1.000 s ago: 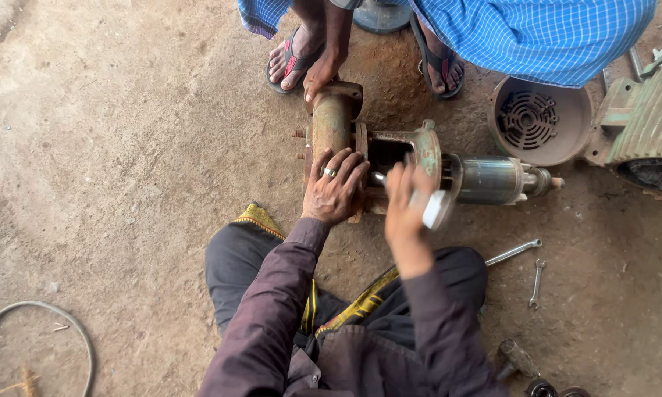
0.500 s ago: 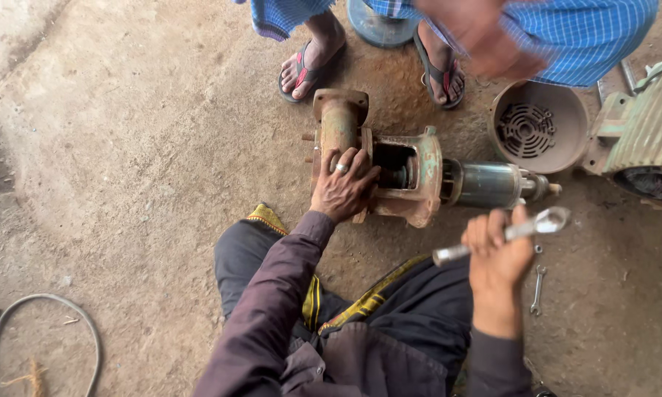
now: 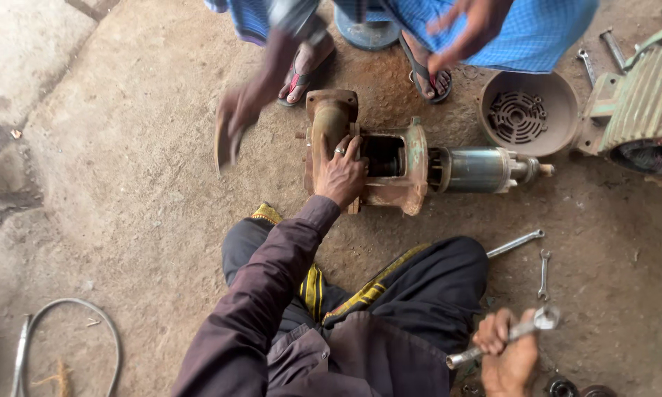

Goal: The person sits on the ground and uses a wrench to loosen bolts on a motor housing while another person holds the assembly. The person then uses a hammer to tap the housing and pours oil from a bottle into the motor's opening.

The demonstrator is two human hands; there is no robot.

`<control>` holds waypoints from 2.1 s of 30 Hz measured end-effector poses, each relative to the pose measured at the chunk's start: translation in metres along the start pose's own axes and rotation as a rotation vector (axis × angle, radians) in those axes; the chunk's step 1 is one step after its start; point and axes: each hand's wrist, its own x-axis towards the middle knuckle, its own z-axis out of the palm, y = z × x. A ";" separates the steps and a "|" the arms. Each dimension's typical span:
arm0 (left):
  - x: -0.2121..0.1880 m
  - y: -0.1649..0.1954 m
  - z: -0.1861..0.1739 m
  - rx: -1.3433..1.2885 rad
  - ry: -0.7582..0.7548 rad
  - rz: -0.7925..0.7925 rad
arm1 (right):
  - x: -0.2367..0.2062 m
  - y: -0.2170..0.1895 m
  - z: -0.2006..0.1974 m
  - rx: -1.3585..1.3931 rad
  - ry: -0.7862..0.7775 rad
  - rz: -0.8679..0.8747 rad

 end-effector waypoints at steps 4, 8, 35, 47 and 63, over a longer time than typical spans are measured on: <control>-0.007 0.003 0.002 -0.130 -0.018 0.009 | 0.005 -0.018 0.021 -0.044 0.107 0.038; -0.009 -0.014 0.001 -0.098 0.167 0.072 | 0.035 -0.020 0.065 -0.052 -0.034 0.015; 0.038 -0.082 0.010 -0.298 0.383 -0.064 | 0.440 0.097 0.341 -0.430 -0.085 0.172; 0.037 -0.087 0.013 -0.304 0.382 -0.071 | 0.432 0.105 0.334 -0.374 -0.044 -0.056; 0.038 -0.079 0.013 -0.282 0.343 -0.071 | 0.352 0.072 0.330 -0.236 -0.251 -0.385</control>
